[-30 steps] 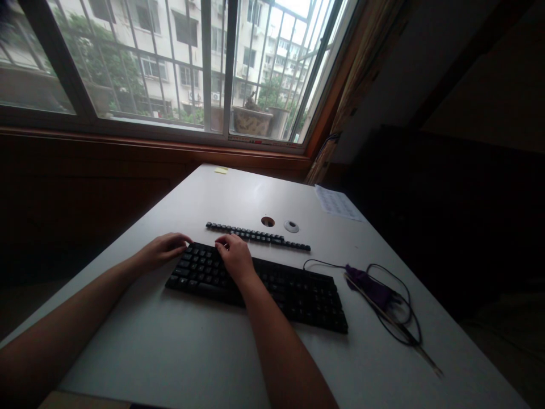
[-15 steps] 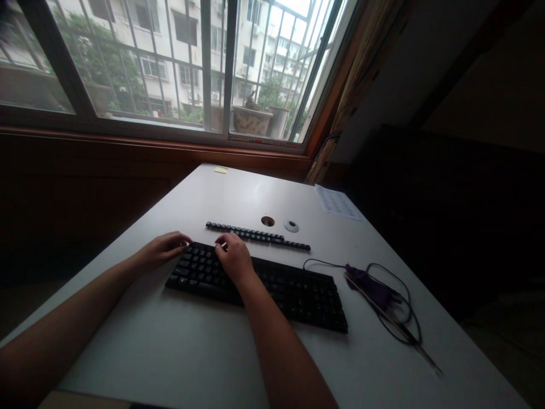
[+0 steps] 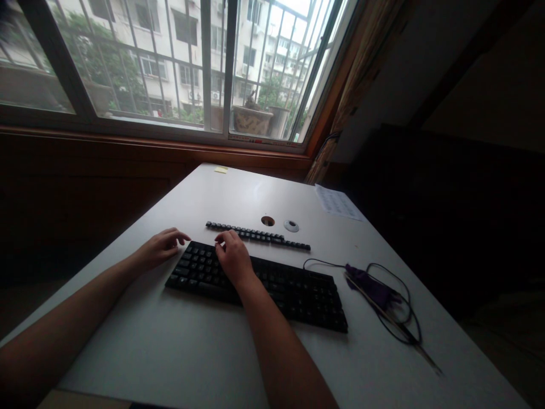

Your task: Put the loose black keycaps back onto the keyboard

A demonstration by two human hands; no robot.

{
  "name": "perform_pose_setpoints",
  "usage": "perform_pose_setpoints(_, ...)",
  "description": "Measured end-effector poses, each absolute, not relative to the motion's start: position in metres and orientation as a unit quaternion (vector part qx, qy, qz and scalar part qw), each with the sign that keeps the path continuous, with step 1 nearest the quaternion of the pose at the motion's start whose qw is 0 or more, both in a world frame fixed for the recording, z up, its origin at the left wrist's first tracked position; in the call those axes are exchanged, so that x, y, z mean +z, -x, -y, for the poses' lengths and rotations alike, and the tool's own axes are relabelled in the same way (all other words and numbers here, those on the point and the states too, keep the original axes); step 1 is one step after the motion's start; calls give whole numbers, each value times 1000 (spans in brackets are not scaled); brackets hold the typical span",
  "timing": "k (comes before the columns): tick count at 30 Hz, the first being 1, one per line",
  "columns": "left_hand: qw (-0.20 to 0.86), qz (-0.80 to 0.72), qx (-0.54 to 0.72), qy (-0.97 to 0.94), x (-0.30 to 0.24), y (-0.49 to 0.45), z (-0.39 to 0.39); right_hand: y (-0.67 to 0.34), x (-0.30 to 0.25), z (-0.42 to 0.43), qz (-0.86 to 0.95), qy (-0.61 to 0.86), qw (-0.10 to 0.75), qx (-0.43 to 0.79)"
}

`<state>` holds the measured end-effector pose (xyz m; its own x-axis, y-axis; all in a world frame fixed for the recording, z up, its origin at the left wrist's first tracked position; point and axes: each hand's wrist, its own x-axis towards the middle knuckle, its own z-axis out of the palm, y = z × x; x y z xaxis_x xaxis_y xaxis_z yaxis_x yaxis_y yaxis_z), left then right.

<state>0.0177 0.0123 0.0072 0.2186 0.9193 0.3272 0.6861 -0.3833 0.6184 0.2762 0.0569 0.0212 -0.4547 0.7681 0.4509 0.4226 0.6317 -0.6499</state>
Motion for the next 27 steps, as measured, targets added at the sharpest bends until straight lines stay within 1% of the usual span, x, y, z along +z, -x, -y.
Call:
perform_pose_setpoints(17,164,-538,340,-753,9,-17,-11,-277,25,-53,858,339,333,195)
perform_pose_setpoints(23,163,-542,345,-749,7,-16,-12,-280,26,-54,860,338,326,201)
perform_pose_setpoints(27,167,-549,347,-742,8,-16,-11,-283,29,-56,861,328,314,228)
